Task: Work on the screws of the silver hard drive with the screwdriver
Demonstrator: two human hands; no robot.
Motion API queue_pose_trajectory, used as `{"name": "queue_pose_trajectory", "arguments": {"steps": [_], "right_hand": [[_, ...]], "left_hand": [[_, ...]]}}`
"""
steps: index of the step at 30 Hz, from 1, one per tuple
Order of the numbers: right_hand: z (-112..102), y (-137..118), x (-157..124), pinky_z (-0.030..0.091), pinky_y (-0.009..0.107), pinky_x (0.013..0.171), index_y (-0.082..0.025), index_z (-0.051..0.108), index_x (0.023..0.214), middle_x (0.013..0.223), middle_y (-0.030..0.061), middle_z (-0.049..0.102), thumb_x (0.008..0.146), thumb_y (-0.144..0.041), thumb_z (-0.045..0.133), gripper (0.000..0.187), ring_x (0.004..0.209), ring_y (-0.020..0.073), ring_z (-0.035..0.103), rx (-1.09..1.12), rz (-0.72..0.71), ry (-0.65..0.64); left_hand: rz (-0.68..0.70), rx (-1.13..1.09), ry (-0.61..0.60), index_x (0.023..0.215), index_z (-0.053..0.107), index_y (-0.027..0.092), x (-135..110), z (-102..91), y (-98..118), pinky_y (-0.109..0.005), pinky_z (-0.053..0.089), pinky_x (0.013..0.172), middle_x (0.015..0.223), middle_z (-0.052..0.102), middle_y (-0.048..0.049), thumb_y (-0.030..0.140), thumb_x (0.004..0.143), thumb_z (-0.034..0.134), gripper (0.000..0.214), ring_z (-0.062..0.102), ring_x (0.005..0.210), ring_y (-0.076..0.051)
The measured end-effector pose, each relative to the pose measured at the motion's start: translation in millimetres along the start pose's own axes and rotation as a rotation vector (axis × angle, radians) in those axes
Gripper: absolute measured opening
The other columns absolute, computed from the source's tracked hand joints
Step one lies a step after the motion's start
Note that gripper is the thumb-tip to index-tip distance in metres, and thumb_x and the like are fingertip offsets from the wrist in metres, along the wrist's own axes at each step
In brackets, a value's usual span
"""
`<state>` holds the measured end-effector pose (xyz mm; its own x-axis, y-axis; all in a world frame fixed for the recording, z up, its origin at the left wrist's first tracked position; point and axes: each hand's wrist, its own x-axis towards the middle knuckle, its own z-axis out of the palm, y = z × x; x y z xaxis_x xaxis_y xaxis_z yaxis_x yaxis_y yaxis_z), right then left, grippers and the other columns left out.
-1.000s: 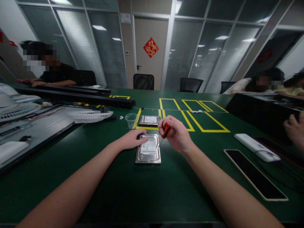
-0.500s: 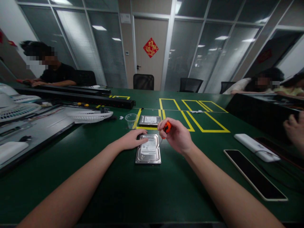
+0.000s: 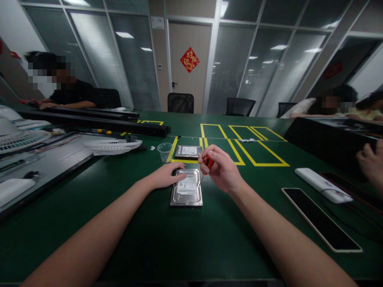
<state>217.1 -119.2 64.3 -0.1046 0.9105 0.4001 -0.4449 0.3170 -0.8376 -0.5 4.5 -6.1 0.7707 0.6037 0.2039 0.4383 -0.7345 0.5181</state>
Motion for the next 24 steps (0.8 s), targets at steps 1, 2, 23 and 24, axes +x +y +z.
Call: {"name": "queue_pose_trajectory", "arguments": {"steps": [1, 2, 23, 24], "right_hand": [[0.5, -0.3, -0.1, 0.034, 0.03, 0.058, -0.019, 0.069, 0.085, 0.082, 0.0027, 0.066, 0.094, -0.032, 0.064, 0.016, 0.059, 0.0117, 0.051, -0.012, 0.0, -0.001], [0.7, -0.6, 0.0, 0.034, 0.03, 0.059, -0.018, 0.072, 0.085, 0.079, 0.0031, 0.065, 0.095, -0.034, 0.063, 0.02, 0.06, 0.0119, 0.051, -0.021, 0.002, 0.001], [-0.2, -1.4, -0.7, 0.036, 0.03, 0.058, -0.023, 0.06, 0.085, 0.087, 0.0015, 0.069, 0.091, -0.029, 0.065, 0.01, 0.059, 0.0126, 0.052, -0.012, 0.018, 0.029], [-0.2, -1.8, -0.7, 0.036, 0.03, 0.058, -0.023, 0.062, 0.086, 0.087, 0.0015, 0.069, 0.091, -0.03, 0.065, 0.009, 0.058, 0.0125, 0.051, -0.02, 0.022, 0.032]], "left_hand": [[0.001, 0.002, 0.003, 0.125, 0.066, 0.025, 0.1, 0.2, -0.3, -0.042, 0.047, 0.105, 0.137, 0.067, -0.0076, 0.055, 0.097, 0.059, 0.042, 0.063, 0.122, -0.029], [0.002, 0.004, 0.006, 0.125, 0.066, 0.025, 0.2, 0.4, -0.5, -0.042, 0.047, 0.106, 0.137, 0.066, -0.0078, 0.055, 0.097, 0.059, 0.042, 0.063, 0.123, -0.029], [-0.017, -0.005, 0.002, 0.127, 0.065, 0.025, -0.7, -0.3, 2.0, -0.044, 0.046, 0.108, 0.14, 0.065, -0.0079, 0.057, 0.097, 0.059, 0.044, 0.061, 0.126, -0.03], [-0.016, -0.005, 0.002, 0.126, 0.065, 0.025, -0.8, -0.1, 1.6, -0.044, 0.045, 0.108, 0.14, 0.065, -0.0082, 0.057, 0.097, 0.059, 0.044, 0.061, 0.126, -0.03]]}}
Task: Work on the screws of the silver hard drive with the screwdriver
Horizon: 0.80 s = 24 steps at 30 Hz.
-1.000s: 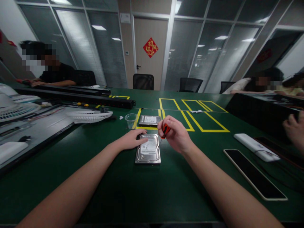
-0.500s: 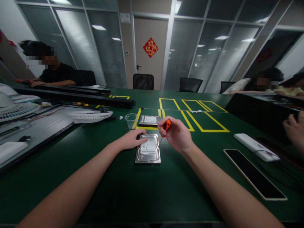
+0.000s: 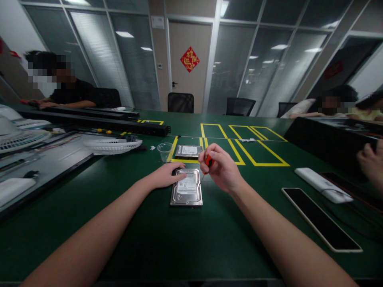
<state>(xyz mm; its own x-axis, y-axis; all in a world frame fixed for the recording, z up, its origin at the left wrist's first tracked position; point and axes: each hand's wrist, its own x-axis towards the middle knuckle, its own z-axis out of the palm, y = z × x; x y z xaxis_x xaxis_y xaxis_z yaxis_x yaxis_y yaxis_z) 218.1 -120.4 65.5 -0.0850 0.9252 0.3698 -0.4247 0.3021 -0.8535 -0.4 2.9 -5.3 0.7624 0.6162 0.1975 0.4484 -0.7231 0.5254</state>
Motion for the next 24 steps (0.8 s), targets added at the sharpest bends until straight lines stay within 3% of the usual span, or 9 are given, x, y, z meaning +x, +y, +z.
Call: {"name": "queue_pose_trajectory", "arguments": {"steps": [6, 12, 18, 24], "right_hand": [[1.2, -3.7, -0.4, 0.036, 0.031, 0.059, -0.018, 0.074, 0.082, 0.081, 0.0041, 0.064, 0.092, -0.033, 0.063, 0.022, 0.062, 0.0135, 0.052, -0.094, -0.002, -0.023], [0.4, -1.7, 0.0, 0.038, 0.03, 0.059, -0.02, 0.062, 0.077, 0.088, 0.0042, 0.067, 0.09, -0.029, 0.063, 0.016, 0.066, 0.0148, 0.057, -0.052, -0.03, 0.004], [0.5, -1.6, 0.7, 0.03, 0.03, 0.055, -0.022, 0.058, 0.08, 0.086, 0.0021, 0.066, 0.092, -0.03, 0.061, 0.015, 0.055, 0.011, 0.044, -0.034, -0.007, -0.007], [-0.5, -1.4, 2.7, 0.034, 0.033, 0.06, -0.021, 0.07, 0.078, 0.079, 0.0039, 0.06, 0.099, -0.044, 0.046, 0.039, 0.056, 0.0129, 0.042, -0.009, -0.016, -0.03]], "left_hand": [[0.011, -0.002, 0.003, 0.125, 0.066, 0.025, 0.2, -0.3, 0.7, -0.043, 0.046, 0.107, 0.138, 0.066, -0.0073, 0.057, 0.097, 0.059, 0.043, 0.062, 0.125, -0.03], [0.012, 0.005, 0.001, 0.124, 0.066, 0.024, 0.0, -0.8, 2.3, -0.042, 0.046, 0.107, 0.139, 0.065, -0.0081, 0.055, 0.097, 0.059, 0.042, 0.062, 0.125, -0.03], [0.012, -0.001, 0.003, 0.125, 0.066, 0.025, -0.1, 0.2, -0.1, -0.043, 0.045, 0.109, 0.14, 0.065, -0.0081, 0.057, 0.097, 0.058, 0.042, 0.061, 0.127, -0.029], [-0.005, -0.002, -0.002, 0.128, 0.065, 0.026, 0.4, 1.1, -2.9, -0.045, 0.045, 0.108, 0.141, 0.064, -0.0085, 0.058, 0.096, 0.059, 0.045, 0.061, 0.126, -0.03]]}}
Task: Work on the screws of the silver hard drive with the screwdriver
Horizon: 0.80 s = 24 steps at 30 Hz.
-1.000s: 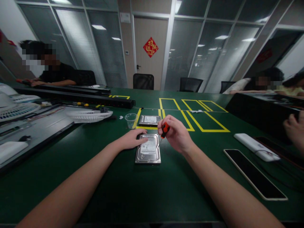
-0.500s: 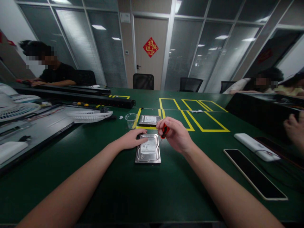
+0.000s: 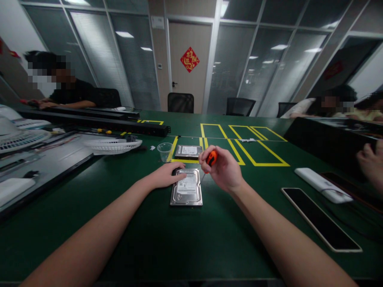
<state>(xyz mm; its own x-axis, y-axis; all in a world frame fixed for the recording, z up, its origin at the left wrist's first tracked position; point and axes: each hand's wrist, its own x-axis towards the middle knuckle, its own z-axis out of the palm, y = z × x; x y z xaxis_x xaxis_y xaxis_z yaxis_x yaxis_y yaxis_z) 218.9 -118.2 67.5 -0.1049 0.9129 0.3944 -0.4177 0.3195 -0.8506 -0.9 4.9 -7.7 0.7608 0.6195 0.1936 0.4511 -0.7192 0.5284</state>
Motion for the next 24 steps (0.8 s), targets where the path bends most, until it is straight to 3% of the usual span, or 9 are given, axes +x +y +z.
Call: {"name": "queue_pose_trajectory", "arguments": {"steps": [11, 16, 20, 24], "right_hand": [[2.0, 1.6, -1.5, 0.038, 0.031, 0.062, -0.02, 0.066, 0.081, 0.082, 0.0046, 0.065, 0.097, -0.035, 0.055, 0.024, 0.066, 0.0156, 0.056, -0.04, -0.015, 0.019], [1.1, 2.2, -1.6, 0.036, 0.03, 0.058, -0.023, 0.057, 0.084, 0.085, 0.0013, 0.068, 0.094, -0.034, 0.061, 0.015, 0.058, 0.0126, 0.051, -0.024, 0.011, 0.04], [2.1, 1.5, -1.9, 0.035, 0.03, 0.057, -0.022, 0.066, 0.089, 0.083, 0.002, 0.066, 0.093, -0.036, 0.062, 0.015, 0.058, 0.0122, 0.049, -0.048, 0.01, 0.03], [3.9, -0.1, -2.5, 0.036, 0.031, 0.059, -0.02, 0.073, 0.081, 0.078, 0.0035, 0.062, 0.092, -0.036, 0.062, 0.023, 0.061, 0.0136, 0.05, -0.091, 0.008, 0.022]], "left_hand": [[0.026, -0.01, 0.01, 0.123, 0.066, 0.025, -0.6, -1.4, 4.1, -0.044, 0.047, 0.107, 0.135, 0.067, -0.0077, 0.057, 0.096, 0.059, 0.043, 0.063, 0.123, -0.03], [0.016, 0.0, 0.014, 0.123, 0.066, 0.025, -0.6, -1.3, 5.5, -0.043, 0.047, 0.106, 0.136, 0.067, -0.0075, 0.057, 0.096, 0.058, 0.043, 0.063, 0.123, -0.031], [0.022, 0.001, 0.009, 0.121, 0.066, 0.025, -0.5, -2.0, 8.3, -0.042, 0.048, 0.103, 0.133, 0.068, -0.0065, 0.056, 0.096, 0.058, 0.04, 0.064, 0.12, -0.031], [0.022, 0.005, 0.009, 0.119, 0.066, 0.026, -0.3, -2.8, 9.8, -0.042, 0.048, 0.101, 0.13, 0.07, -0.0055, 0.055, 0.096, 0.058, 0.038, 0.065, 0.117, -0.03]]}}
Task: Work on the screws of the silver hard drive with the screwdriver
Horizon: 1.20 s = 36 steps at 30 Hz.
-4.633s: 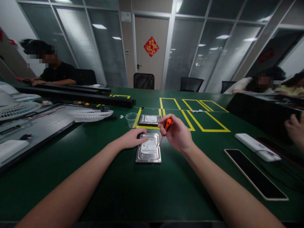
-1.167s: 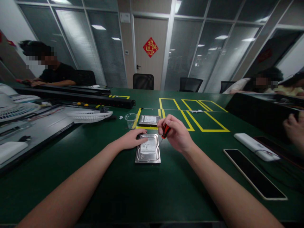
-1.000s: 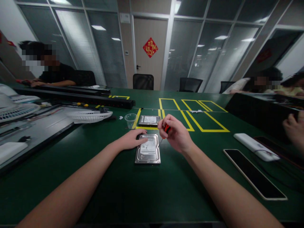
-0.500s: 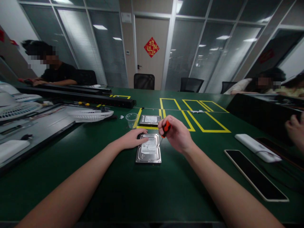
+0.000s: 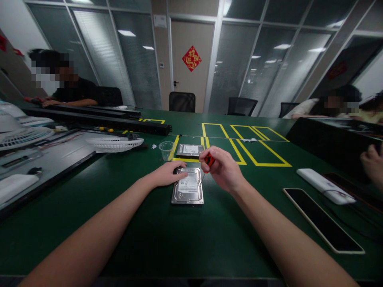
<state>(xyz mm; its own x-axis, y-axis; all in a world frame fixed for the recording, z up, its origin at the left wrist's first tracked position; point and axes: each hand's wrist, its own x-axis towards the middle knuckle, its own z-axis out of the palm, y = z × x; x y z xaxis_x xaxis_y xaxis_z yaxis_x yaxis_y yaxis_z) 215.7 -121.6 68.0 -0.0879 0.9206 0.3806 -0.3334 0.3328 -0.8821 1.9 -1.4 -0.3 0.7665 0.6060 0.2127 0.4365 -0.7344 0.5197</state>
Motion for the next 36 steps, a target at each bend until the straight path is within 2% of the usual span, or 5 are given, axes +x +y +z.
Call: {"name": "queue_pose_trajectory", "arguments": {"steps": [6, 12, 18, 31, 36], "right_hand": [[-1.4, -0.1, 0.4, 0.039, 0.032, 0.064, -0.02, 0.067, 0.076, 0.085, 0.0037, 0.065, 0.091, -0.03, 0.064, 0.019, 0.066, 0.0145, 0.055, 0.026, -0.045, 0.009], [-0.8, -0.3, 0.6, 0.033, 0.03, 0.058, -0.022, 0.062, 0.081, 0.086, 0.0015, 0.066, 0.094, -0.032, 0.064, 0.017, 0.059, 0.0111, 0.047, 0.068, -0.004, 0.023], [-2.9, 0.7, 3.6, 0.034, 0.031, 0.059, -0.019, 0.072, 0.079, 0.077, 0.0039, 0.062, 0.098, -0.044, 0.052, 0.037, 0.058, 0.0127, 0.045, 0.093, -0.002, 0.037], [-1.0, 1.3, 0.7, 0.035, 0.03, 0.061, -0.021, 0.06, 0.08, 0.079, 0.0027, 0.066, 0.096, -0.034, 0.061, 0.022, 0.062, 0.0135, 0.052, 0.067, -0.003, 0.0], [-1.0, 1.2, -0.1, 0.033, 0.03, 0.058, -0.02, 0.067, 0.084, 0.081, 0.0025, 0.067, 0.095, -0.033, 0.064, 0.018, 0.059, 0.0118, 0.05, 0.079, 0.009, -0.016]], "left_hand": [[-0.007, -0.005, -0.003, 0.123, 0.066, 0.026, -0.3, 0.1, -3.0, -0.042, 0.047, 0.104, 0.134, 0.068, -0.0062, 0.056, 0.096, 0.058, 0.041, 0.063, 0.121, -0.03], [-0.017, -0.008, -0.006, 0.124, 0.065, 0.026, -0.6, 0.4, -5.6, -0.043, 0.047, 0.106, 0.137, 0.067, -0.0067, 0.058, 0.096, 0.058, 0.043, 0.062, 0.124, -0.03], [-0.004, 0.005, -0.007, 0.123, 0.065, 0.024, 0.3, 1.4, -4.1, -0.043, 0.048, 0.104, 0.134, 0.067, -0.0079, 0.057, 0.096, 0.058, 0.042, 0.063, 0.122, -0.031], [0.001, 0.005, -0.006, 0.12, 0.065, 0.025, -0.1, 0.1, -0.6, -0.041, 0.048, 0.099, 0.132, 0.068, -0.0072, 0.056, 0.097, 0.057, 0.039, 0.064, 0.119, -0.03], [0.003, 0.0, -0.006, 0.121, 0.065, 0.023, -0.3, -1.0, 1.1, -0.041, 0.048, 0.1, 0.131, 0.069, -0.0078, 0.055, 0.098, 0.057, 0.04, 0.064, 0.117, -0.03]]}}
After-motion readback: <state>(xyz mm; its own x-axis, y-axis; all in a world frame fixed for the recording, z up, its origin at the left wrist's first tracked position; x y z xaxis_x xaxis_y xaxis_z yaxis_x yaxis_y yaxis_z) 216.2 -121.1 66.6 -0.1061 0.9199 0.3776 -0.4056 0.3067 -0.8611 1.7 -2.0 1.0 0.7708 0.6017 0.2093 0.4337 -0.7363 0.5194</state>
